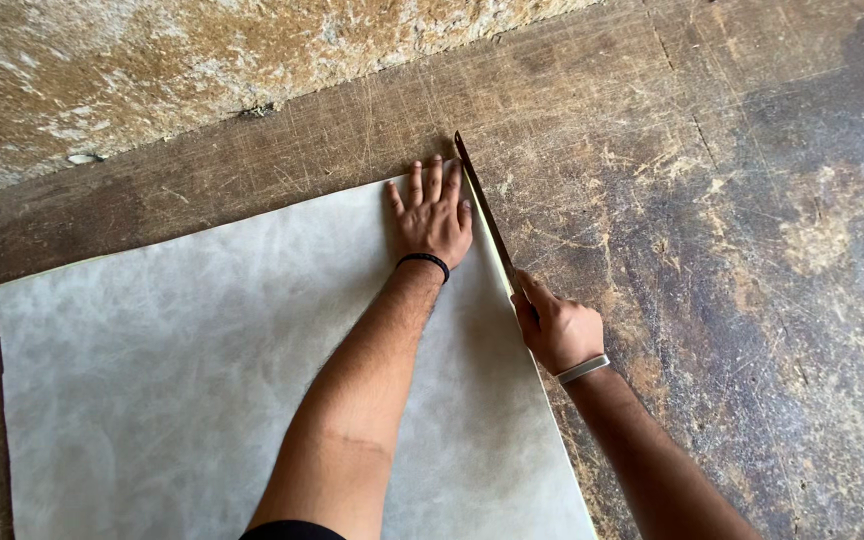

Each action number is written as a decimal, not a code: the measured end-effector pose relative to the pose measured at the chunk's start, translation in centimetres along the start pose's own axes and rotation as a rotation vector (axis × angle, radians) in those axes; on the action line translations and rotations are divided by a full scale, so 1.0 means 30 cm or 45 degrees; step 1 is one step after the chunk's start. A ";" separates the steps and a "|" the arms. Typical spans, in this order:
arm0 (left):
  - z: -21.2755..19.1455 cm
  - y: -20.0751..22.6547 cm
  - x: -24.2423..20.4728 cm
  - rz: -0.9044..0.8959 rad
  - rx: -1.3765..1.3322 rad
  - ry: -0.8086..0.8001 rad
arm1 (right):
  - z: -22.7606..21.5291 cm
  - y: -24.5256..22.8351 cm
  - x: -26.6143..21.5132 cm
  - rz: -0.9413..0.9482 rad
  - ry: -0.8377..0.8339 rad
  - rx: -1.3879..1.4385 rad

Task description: The person places a yellow foam sheet on a wooden table, lays a white fabric on top, and trims the foam to match the fabric's size. They then apply adhesive to the foam using a spray gun, place a dark fabric on top, and trim the excess foam from the edges.

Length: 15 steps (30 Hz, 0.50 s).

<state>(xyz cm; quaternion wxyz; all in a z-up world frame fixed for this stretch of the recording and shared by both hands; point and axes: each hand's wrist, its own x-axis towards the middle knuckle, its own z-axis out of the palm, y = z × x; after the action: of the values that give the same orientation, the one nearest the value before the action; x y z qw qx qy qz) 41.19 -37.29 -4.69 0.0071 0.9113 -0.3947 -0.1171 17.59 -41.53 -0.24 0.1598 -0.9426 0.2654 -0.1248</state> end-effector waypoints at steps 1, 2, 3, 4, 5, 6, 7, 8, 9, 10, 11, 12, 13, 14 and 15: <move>0.004 -0.001 0.000 0.000 0.000 0.007 | 0.009 0.001 0.012 -0.002 -0.008 -0.003; 0.008 -0.003 0.001 0.000 -0.002 0.020 | 0.019 0.001 0.027 0.020 -0.055 -0.018; 0.012 -0.003 0.004 0.001 -0.003 0.033 | 0.031 0.000 0.045 0.044 -0.101 -0.033; 0.016 -0.004 0.006 0.001 -0.004 0.047 | 0.043 -0.001 0.064 0.068 -0.148 -0.048; 0.021 -0.005 0.006 0.000 -0.009 0.051 | 0.053 -0.003 0.080 0.031 -0.108 -0.059; 0.027 -0.006 0.006 -0.001 -0.015 0.056 | 0.063 -0.004 0.095 -0.006 -0.069 -0.071; 0.032 -0.007 0.009 0.001 -0.019 0.062 | 0.071 -0.004 0.108 -0.040 -0.027 -0.081; 0.037 -0.006 0.011 0.000 -0.021 0.063 | 0.077 -0.003 0.118 -0.022 -0.033 -0.091; 0.041 -0.005 0.015 -0.001 -0.023 0.067 | 0.082 -0.001 0.130 -0.005 -0.037 -0.101; 0.042 -0.008 0.016 -0.002 -0.025 0.071 | 0.086 -0.001 0.139 0.012 -0.041 -0.111; 0.044 -0.011 0.016 -0.001 -0.017 0.074 | 0.090 -0.002 0.146 0.002 -0.017 -0.094; 0.044 -0.013 0.017 0.000 -0.009 0.076 | 0.092 -0.001 0.151 -0.008 0.008 -0.077; 0.044 -0.013 0.017 -0.001 -0.003 0.078 | 0.093 0.001 0.155 -0.020 0.031 -0.061; 0.043 -0.012 0.018 0.000 -0.004 0.072 | 0.092 0.003 0.159 -0.014 0.021 -0.061; 0.041 -0.012 0.017 -0.001 -0.004 0.066 | 0.092 0.004 0.163 -0.009 0.010 -0.060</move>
<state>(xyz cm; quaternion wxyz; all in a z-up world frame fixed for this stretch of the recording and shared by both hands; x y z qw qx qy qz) 41.52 -37.32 -6.03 0.0186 0.9141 -0.3940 -0.0940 22.46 -43.62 -2.07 0.1362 -0.9465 0.2657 -0.1227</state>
